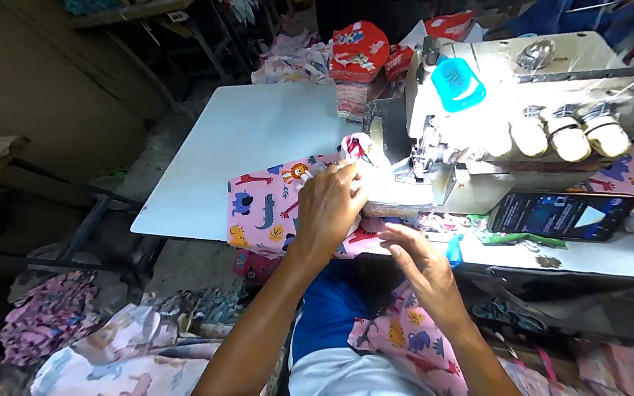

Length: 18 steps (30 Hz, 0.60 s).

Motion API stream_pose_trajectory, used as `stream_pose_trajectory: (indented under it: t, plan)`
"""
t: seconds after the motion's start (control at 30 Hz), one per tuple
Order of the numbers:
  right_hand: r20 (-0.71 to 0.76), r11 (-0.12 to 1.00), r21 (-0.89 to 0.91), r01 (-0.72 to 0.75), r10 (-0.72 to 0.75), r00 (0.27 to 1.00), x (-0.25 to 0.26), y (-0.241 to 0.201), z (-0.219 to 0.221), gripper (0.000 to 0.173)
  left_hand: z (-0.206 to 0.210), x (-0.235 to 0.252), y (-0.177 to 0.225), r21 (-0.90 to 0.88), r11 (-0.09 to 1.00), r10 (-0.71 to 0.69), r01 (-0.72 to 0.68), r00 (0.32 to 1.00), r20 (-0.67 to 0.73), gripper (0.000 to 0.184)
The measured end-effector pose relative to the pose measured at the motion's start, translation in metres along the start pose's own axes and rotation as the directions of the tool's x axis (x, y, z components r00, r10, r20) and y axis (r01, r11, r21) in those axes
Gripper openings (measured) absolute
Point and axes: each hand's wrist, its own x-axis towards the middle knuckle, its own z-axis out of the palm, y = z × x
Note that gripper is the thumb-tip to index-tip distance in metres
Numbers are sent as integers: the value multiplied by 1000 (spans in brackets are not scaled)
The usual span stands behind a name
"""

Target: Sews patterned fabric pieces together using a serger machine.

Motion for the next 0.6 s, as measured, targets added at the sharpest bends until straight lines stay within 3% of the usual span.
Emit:
stream_pose_trajectory:
  t: [0.17, 0.23, 0.3, 0.4, 0.47, 0.6]
  plan:
    - [11, 993, 108, 37, -38, 999, 20, -11, -1, 52, 16, -36, 11, -105, 994, 5, -9, 999, -46, 13]
    - [-86, 982, 191, -14, 31, 996, 23, -9, -2, 42, 31, -57, 17, -196, 978, 62, -72, 997, -54, 15]
    - [-303, 975, 220, -16, 84, 949, 26, -2, -8, 19, 42, -74, 16, -264, 962, 40, -64, 995, -96, 18]
    - [-472, 970, 241, -18, 133, 871, 26, 8, -32, 12, 49, -91, -13, -129, 981, -151, 144, 987, -47, 44]
    - [-456, 973, 228, -33, 136, 879, 21, 5, -35, 17, 57, -95, -53, 29, 968, -249, 248, 963, 104, 63]
    - [-225, 975, 220, -14, 65, 972, 11, -21, -8, 24, 57, -57, -135, 142, 977, -197, 161, 934, 299, 58]
